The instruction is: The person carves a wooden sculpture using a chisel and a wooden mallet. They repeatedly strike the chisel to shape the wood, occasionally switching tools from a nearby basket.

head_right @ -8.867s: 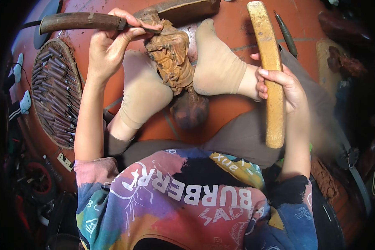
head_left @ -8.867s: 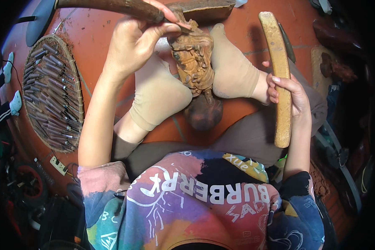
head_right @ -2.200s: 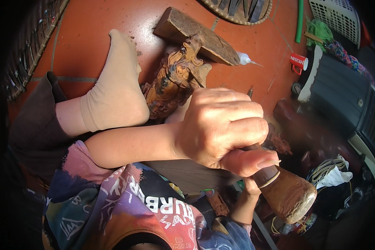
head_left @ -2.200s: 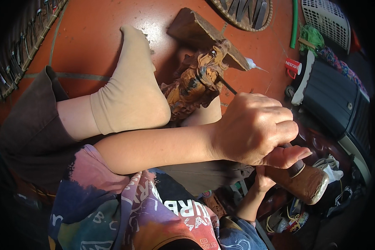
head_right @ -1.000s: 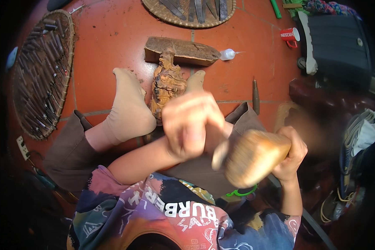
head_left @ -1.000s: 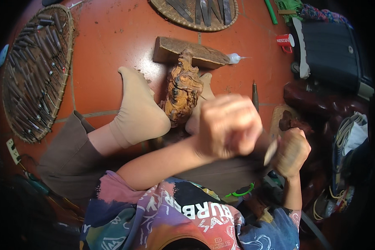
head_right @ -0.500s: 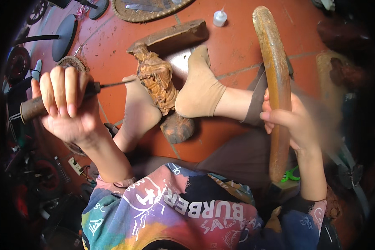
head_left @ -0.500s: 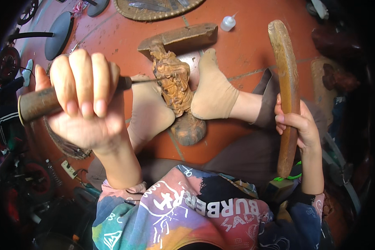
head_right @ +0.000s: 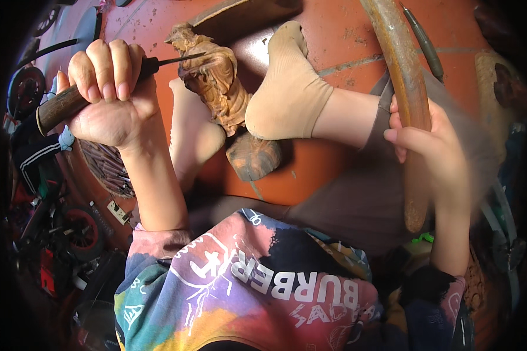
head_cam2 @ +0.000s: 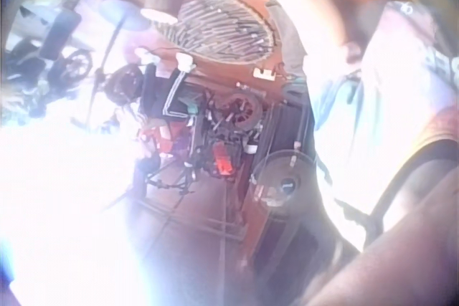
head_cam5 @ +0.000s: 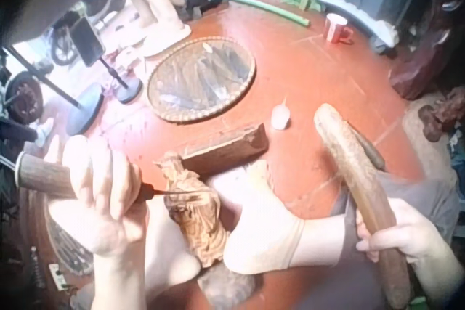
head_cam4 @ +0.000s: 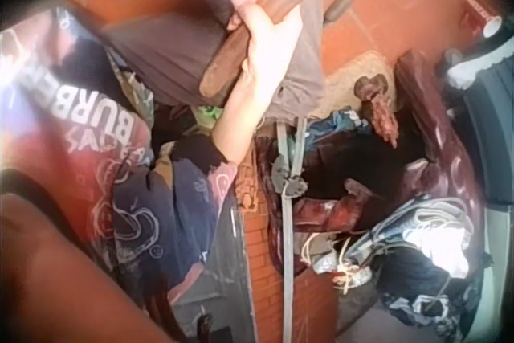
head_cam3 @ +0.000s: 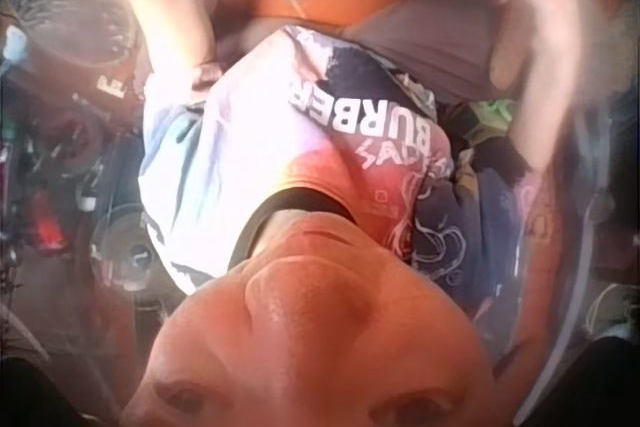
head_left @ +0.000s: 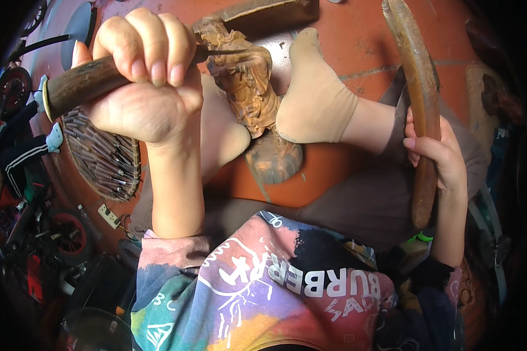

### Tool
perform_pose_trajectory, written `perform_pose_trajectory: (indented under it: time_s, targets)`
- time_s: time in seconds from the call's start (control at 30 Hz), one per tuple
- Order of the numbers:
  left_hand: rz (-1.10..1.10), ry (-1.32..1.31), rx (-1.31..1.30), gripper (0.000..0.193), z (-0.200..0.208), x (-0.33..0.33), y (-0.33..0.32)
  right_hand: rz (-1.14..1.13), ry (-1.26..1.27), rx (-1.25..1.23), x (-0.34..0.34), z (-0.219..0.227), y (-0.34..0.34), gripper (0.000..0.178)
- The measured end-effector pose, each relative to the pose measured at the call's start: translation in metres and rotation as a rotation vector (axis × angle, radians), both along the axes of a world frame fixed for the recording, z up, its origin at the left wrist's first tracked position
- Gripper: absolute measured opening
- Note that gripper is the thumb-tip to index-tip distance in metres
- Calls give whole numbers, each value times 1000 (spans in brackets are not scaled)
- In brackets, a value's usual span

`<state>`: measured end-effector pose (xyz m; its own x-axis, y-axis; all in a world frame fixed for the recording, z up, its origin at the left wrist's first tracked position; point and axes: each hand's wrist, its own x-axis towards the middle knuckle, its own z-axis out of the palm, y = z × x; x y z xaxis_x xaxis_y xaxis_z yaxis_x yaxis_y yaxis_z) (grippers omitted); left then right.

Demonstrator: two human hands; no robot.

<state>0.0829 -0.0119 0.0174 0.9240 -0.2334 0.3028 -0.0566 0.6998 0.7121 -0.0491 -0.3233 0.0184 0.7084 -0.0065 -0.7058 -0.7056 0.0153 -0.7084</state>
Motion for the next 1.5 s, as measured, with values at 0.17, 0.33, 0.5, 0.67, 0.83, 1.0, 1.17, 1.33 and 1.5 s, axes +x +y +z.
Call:
perform_pose_trajectory:
  time_s: [0.17,0.33,0.5,0.67,0.83,1.0,1.17,1.33,1.5]
  targets:
    - [-15,52,50,39,-2,2,2,15,-7,-4,0,1,0,36]
    - [62,61,80,38,-5,-2,-3,16,-7,-12,0,-1,0,37]
    - [106,-28,135,42,-5,-6,-8,23,-9,-11,0,-1,0,38]
    - [16,-184,174,51,-12,-11,-20,70,-44,-47,-3,-2,-2,38]
    - [8,-188,69,58,-30,-11,-31,461,-564,-350,23,21,3,43]
    - [130,-49,176,56,-32,-18,-16,624,-1118,-533,65,71,35,46]
    - [293,195,108,58,-50,-22,-18,626,-1726,-893,83,68,27,41]
    - [333,338,-20,54,-39,-25,-27,632,-1683,-885,73,89,27,50]
    - [253,244,89,51,-55,-23,-21,630,-1653,-1026,77,62,21,37]
